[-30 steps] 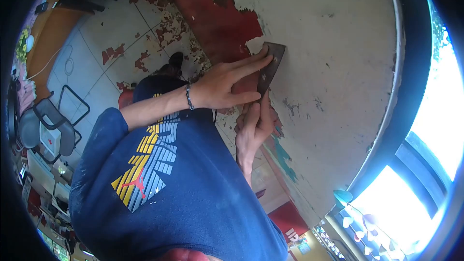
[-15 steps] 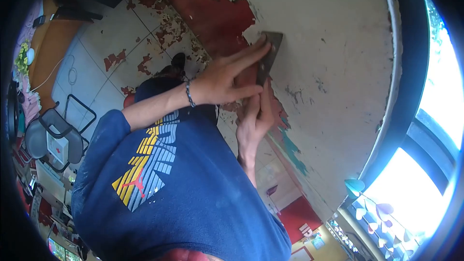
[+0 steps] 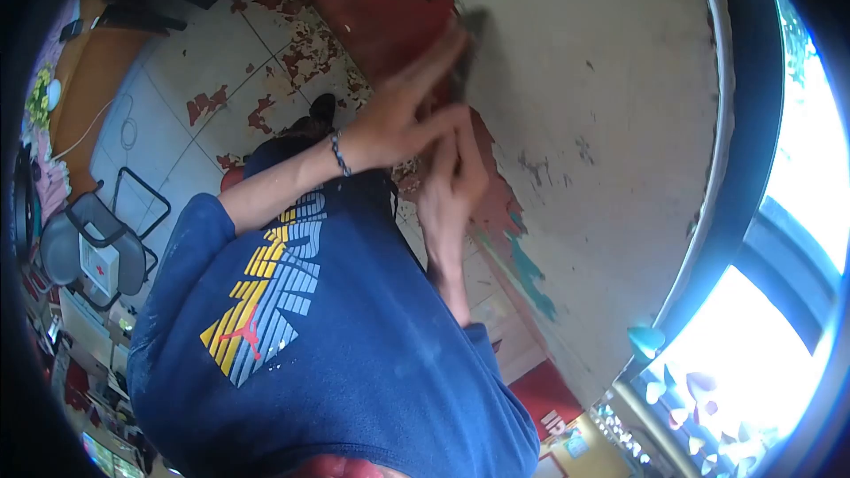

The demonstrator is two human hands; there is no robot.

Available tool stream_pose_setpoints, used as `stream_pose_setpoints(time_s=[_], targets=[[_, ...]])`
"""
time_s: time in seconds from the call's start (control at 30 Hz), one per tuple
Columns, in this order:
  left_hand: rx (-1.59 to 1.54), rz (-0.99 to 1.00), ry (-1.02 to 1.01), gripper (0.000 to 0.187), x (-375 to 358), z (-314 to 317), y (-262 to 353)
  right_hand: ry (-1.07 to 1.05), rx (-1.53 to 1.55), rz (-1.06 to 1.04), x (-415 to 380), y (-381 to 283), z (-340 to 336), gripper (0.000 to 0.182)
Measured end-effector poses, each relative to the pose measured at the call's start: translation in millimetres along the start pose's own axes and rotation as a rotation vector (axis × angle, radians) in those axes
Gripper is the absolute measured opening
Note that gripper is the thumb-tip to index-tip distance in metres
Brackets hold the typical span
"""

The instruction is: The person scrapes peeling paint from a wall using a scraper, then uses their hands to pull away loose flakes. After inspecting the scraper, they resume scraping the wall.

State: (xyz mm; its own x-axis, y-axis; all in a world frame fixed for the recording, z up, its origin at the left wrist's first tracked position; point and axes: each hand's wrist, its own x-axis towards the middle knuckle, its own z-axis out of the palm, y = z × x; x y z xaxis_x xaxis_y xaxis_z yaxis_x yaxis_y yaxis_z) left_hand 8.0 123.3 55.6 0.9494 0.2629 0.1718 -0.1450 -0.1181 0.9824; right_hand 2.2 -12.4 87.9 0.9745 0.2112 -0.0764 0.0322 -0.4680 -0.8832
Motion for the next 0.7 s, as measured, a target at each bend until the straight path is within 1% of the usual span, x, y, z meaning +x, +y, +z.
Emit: stream_pose_setpoints(time_s=[0.03,0.07,0.1,0.13,0.17,0.2,0.23,0.3,0.33,0.37,0.43,0.47,0.53,0.57,0.63,0.67,0.7], targets=[[0.011,-0.001,0.022,0.077,-3,2,-3,0.003,-0.013,0.063,-7,-10,-4,0.033],[-0.007,0.03,-0.069,0.078,-8,6,-4,-0.014,0.063,0.104,-13,-9,-14,0.035],[-0.022,0.062,-0.156,0.079,-9,8,-2,-0.041,0.063,0.09,-10,-13,-16,0.035],[-0.064,0.017,-0.148,0.076,-10,10,1,-0.052,0.124,0.16,-10,-17,-18,0.036],[-0.063,0.012,-0.153,0.076,-10,9,0,-0.046,0.186,0.239,-12,-18,-19,0.036],[-0.089,0.007,-0.108,0.076,-7,7,0,-0.023,0.168,0.15,-8,3,-16,0.035],[-0.119,0.001,-0.065,0.075,-5,6,1,-0.016,0.167,0.156,-5,5,-11,0.035],[-0.098,-0.052,-0.107,0.076,-6,2,10,0.025,0.137,0.099,-10,3,-3,0.033],[-0.065,-0.089,-0.143,0.077,-6,0,13,0.028,0.159,0.174,-14,-7,-5,0.033],[-0.059,-0.084,-0.147,0.077,-6,7,11,0.032,0.166,0.17,-14,-8,-8,0.033],[-0.09,0.037,0.058,0.079,-5,22,10,-0.03,0.087,0.187,-10,-7,-12,0.033],[-0.092,0.035,0.043,0.079,-6,25,4,-0.018,0.09,0.195,-8,-1,-8,0.033],[-0.304,-0.125,0.121,0.079,1,22,8,-0.017,0.011,-0.088,-1,11,3,0.034],[-0.308,-0.138,0.119,0.079,-3,24,9,-0.02,0.007,-0.075,-7,6,-1,0.034],[-0.194,-0.027,0.085,0.075,-4,25,13,-0.025,0.018,0.139,-17,-20,-7,0.035],[-0.111,-0.019,0.111,0.072,-7,30,15,-0.017,0.15,0.253,-20,-23,-9,0.036],[-0.11,-0.022,0.12,0.072,-3,30,13,-0.026,0.147,0.251,-16,-22,-7,0.036]])
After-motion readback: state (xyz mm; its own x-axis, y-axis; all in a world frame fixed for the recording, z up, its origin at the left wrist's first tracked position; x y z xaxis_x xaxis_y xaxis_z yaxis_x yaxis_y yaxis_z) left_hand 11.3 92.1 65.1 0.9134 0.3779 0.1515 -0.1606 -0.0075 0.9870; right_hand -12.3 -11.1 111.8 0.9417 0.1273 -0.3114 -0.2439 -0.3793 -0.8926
